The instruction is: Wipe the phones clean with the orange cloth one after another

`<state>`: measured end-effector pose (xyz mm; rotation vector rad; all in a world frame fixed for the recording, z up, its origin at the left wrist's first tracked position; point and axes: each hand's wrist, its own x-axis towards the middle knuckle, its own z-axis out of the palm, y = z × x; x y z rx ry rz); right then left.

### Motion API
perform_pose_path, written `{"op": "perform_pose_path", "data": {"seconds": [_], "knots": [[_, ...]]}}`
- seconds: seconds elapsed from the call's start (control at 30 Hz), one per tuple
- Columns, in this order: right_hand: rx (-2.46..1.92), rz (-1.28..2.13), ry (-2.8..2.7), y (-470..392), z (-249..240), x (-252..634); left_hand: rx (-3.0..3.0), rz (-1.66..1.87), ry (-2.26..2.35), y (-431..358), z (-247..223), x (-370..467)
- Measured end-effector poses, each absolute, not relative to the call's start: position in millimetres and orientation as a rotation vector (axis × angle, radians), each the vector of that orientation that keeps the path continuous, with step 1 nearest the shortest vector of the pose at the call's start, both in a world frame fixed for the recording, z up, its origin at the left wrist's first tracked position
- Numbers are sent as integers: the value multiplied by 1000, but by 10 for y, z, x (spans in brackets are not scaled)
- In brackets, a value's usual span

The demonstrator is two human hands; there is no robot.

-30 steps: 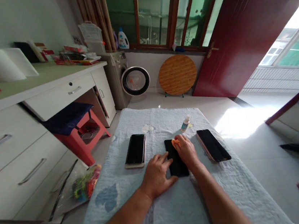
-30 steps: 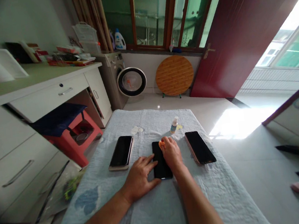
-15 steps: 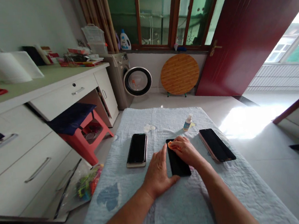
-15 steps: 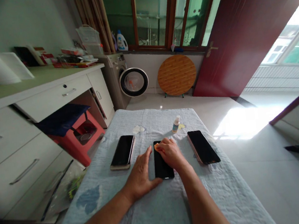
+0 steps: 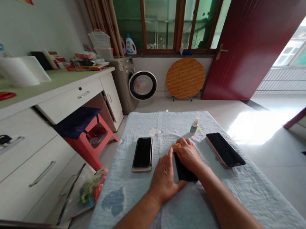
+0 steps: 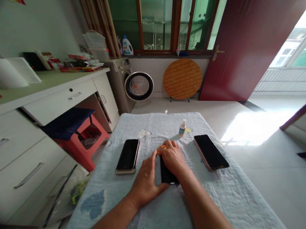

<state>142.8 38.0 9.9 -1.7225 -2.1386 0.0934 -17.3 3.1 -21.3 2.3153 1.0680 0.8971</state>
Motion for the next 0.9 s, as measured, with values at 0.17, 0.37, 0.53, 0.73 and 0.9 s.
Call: {"op": "perform_pose_path", "data": {"seconds": [0.17,0.37,0.53,0.73,0.9], "knots": [[-1779,81,-2163,381,98,1384,2323,915,1060,30,-219,-169],[-1728,168,-2203,308,162,1340,2329,913,1063,28,-211,-179],[-1588,291,-2302,197,235,1382,2310,850,1084,23,-189,-191],[-1573,272,-2232,215,204,1398,2316,853,1111,14,-191,-164],[-1694,140,-2131,364,95,1392,2270,886,1163,-13,-178,-142]]}}
